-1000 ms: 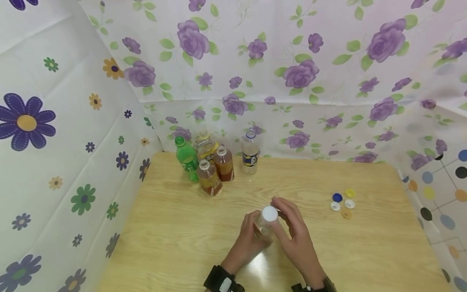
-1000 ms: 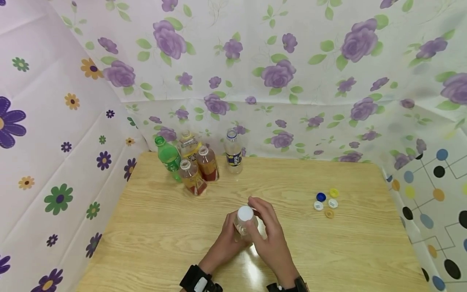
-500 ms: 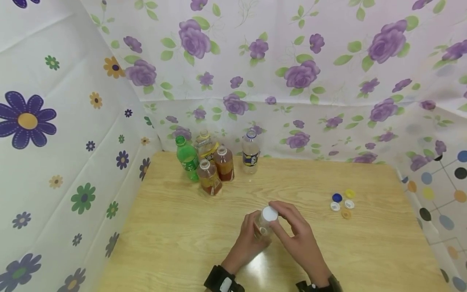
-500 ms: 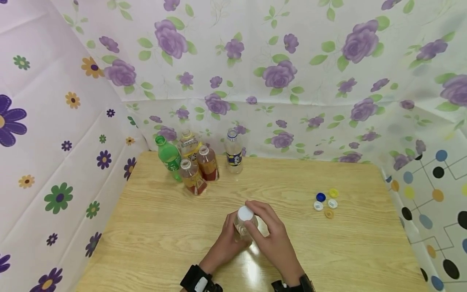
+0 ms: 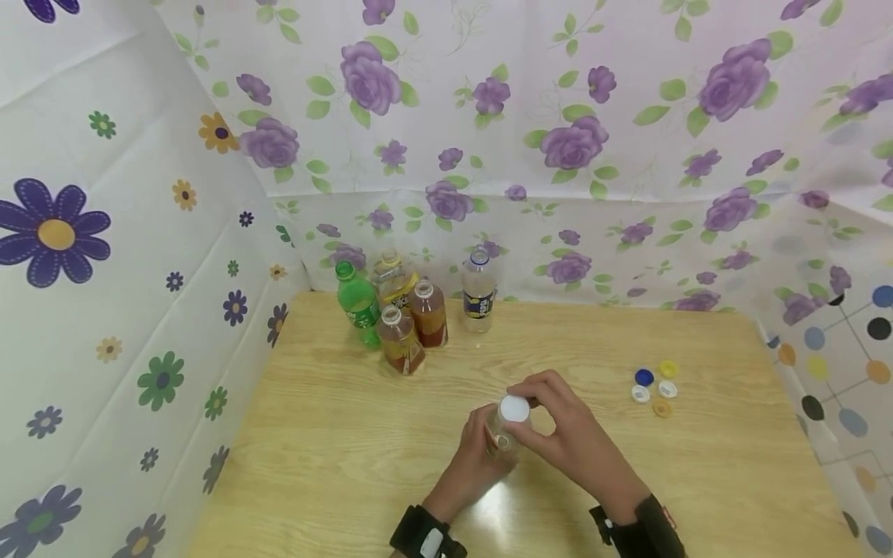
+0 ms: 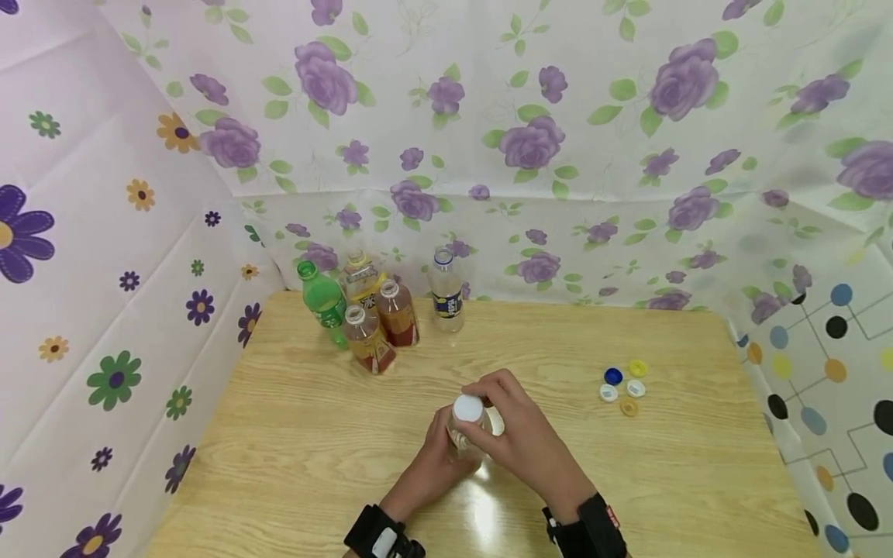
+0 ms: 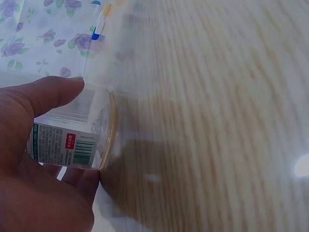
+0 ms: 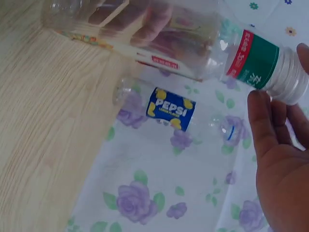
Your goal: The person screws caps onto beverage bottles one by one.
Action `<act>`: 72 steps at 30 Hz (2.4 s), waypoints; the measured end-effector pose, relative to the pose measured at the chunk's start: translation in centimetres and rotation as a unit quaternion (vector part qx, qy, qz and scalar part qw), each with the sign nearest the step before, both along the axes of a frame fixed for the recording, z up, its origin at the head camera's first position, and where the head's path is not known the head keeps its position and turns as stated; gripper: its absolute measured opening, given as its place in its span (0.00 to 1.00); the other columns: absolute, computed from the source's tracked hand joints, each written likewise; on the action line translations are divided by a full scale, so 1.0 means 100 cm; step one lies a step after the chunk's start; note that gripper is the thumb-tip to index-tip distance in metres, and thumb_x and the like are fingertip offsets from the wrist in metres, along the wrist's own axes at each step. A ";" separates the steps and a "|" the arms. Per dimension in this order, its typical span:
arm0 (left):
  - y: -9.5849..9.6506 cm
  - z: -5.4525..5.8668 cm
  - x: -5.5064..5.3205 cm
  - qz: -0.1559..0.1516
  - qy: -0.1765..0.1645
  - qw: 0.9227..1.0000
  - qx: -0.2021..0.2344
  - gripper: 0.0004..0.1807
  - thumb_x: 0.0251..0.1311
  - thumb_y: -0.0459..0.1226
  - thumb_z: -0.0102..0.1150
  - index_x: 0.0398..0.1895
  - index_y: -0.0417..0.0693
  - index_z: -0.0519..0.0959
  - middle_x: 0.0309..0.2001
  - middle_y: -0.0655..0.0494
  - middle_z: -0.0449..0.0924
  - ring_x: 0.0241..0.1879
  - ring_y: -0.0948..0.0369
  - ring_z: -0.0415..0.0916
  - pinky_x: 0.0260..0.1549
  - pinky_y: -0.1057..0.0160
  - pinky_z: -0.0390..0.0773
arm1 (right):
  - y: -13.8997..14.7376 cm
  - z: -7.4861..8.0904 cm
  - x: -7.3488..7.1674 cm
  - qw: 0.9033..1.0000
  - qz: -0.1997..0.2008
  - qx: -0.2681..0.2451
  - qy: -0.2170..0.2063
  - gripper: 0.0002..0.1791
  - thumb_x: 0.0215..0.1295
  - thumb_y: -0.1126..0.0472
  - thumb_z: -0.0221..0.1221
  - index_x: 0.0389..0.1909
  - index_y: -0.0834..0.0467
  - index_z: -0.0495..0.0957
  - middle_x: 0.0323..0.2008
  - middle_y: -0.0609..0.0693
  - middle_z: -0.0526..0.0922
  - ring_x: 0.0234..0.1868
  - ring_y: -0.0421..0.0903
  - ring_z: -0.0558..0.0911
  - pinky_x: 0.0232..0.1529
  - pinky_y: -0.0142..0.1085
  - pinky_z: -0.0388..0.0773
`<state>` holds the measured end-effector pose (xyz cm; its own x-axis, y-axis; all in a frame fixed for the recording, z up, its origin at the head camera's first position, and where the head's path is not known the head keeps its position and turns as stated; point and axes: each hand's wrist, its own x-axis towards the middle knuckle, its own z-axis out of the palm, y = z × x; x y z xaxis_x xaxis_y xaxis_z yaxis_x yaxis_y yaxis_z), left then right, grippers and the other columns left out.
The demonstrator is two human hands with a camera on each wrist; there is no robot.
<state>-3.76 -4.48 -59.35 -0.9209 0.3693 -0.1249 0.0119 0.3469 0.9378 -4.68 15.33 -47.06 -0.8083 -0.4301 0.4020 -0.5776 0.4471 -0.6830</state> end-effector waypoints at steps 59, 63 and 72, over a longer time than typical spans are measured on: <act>-0.002 -0.014 -0.001 0.010 0.053 0.998 0.023 0.42 0.48 0.21 0.64 0.65 0.65 0.68 0.64 0.65 0.69 0.62 0.59 0.65 0.61 0.52 0.73 | -0.026 -0.006 -0.008 0.980 -0.101 0.126 0.112 0.20 0.63 0.41 0.69 0.38 0.49 0.73 0.21 0.36 0.76 0.19 0.29 0.68 0.17 0.24 0.64; -0.001 -0.014 0.000 0.012 0.058 0.998 0.018 0.40 0.49 0.22 0.64 0.64 0.64 0.68 0.62 0.65 0.69 0.61 0.59 0.66 0.59 0.53 0.73 | -0.027 -0.010 -0.014 0.978 -0.088 0.109 0.156 0.17 0.62 0.44 0.68 0.35 0.50 0.72 0.19 0.35 0.72 0.18 0.29 0.66 0.16 0.24 0.62; 0.007 -0.015 0.004 0.090 0.105 0.990 -0.025 0.38 0.48 0.27 0.69 0.63 0.63 0.70 0.59 0.65 0.74 0.60 0.61 0.74 0.56 0.48 0.79 | -0.039 -0.013 -0.006 0.971 -0.156 0.109 0.146 0.16 0.61 0.46 0.65 0.34 0.52 0.71 0.17 0.36 0.74 0.15 0.30 0.66 0.14 0.25 0.61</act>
<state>-3.32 -3.79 -60.88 -0.9789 0.1947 0.0616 0.1379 0.4078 0.9026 -5.33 11.46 -48.32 -0.7777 -0.2833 0.5611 -0.5457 0.7472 -0.3792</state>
